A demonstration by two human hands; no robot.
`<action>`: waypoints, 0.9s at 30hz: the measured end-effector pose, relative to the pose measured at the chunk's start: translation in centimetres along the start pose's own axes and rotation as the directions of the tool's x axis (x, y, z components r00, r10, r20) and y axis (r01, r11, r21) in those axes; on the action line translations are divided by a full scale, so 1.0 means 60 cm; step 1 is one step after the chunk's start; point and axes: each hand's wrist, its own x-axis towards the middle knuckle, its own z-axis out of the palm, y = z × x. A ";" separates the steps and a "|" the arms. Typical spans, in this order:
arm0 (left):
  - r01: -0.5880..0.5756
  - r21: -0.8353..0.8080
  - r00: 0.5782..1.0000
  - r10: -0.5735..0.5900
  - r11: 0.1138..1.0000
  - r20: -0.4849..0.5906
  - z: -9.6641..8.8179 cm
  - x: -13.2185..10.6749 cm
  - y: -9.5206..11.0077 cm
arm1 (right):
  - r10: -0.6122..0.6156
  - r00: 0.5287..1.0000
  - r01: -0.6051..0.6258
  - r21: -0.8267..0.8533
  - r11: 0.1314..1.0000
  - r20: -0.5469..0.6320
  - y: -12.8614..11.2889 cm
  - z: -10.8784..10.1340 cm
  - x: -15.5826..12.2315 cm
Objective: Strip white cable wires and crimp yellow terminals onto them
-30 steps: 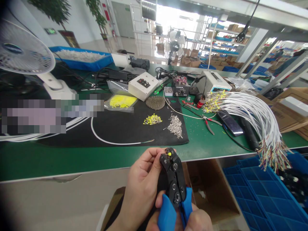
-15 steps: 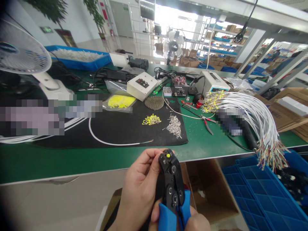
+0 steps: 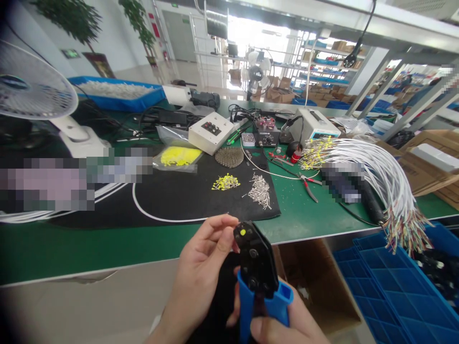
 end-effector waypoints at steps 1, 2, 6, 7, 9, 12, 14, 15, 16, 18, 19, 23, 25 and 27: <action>-0.007 0.013 1.000 0.007 1.000 -0.018 -0.009 0.003 -0.004 | -0.121 0.992 0.108 -0.247 0.963 -0.037 -0.008 -0.014 0.007; -0.013 0.021 0.999 0.014 1.000 -0.037 -0.019 0.006 -0.008 | -0.241 0.970 0.195 -0.489 0.850 -0.031 -0.016 -0.029 0.016; -0.008 0.036 0.994 0.012 0.999 -0.107 -0.048 0.008 -0.025 | -0.514 0.844 0.300 -0.930 0.212 0.156 -0.043 -0.073 0.056; -0.006 0.042 0.993 0.011 0.999 -0.115 -0.052 0.007 -0.027 | -0.555 0.811 0.293 -0.950 0.107 0.188 -0.048 -0.077 0.064; -0.005 0.058 0.992 0.013 0.998 -0.125 -0.058 0.005 -0.028 | -0.605 0.760 0.283 -0.959 -0.024 0.240 -0.054 -0.078 0.077; -0.008 0.102 0.989 0.023 0.995 -0.143 -0.064 0.004 -0.026 | -0.631 0.727 0.281 -0.956 -0.088 0.272 -0.057 -0.074 0.086; -0.009 0.134 0.987 0.030 0.991 -0.156 -0.068 0.004 -0.024 | -0.638 0.719 0.286 -0.954 -0.090 0.276 -0.058 -0.073 0.089; -0.010 0.152 0.986 0.035 0.988 -0.161 -0.071 0.005 -0.023 | -0.642 0.715 0.292 -0.953 -0.087 0.277 -0.057 -0.073 0.091; -0.014 0.172 0.985 0.043 0.985 -0.167 -0.075 0.006 -0.023 | -0.646 0.711 0.298 -0.951 -0.078 0.276 -0.056 -0.073 0.093; -0.033 0.229 0.982 0.075 0.973 -0.175 -0.087 0.010 -0.023 | -0.652 0.710 0.313 -0.949 -0.046 0.266 -0.053 -0.073 0.097; -0.052 0.282 0.978 0.106 0.958 -0.179 -0.094 0.013 -0.023 | -0.652 0.714 0.324 -0.946 -0.012 0.253 -0.049 -0.073 0.100; -0.211 0.730 0.919 0.386 0.650 -0.078 -0.138 0.045 -0.029 | -0.618 0.785 0.286 -0.859 0.425 -0.044 -0.031 -0.066 0.120; -0.292 0.895 0.878 0.466 0.337 0.111 -0.159 0.068 -0.034 | -0.525 0.821 0.254 -0.679 0.689 -0.225 -0.024 -0.062 0.134; -0.336 0.930 0.869 0.431 0.151 0.244 -0.173 0.091 -0.039 | -0.424 0.857 0.229 -0.521 0.822 -0.293 -0.020 -0.059 0.149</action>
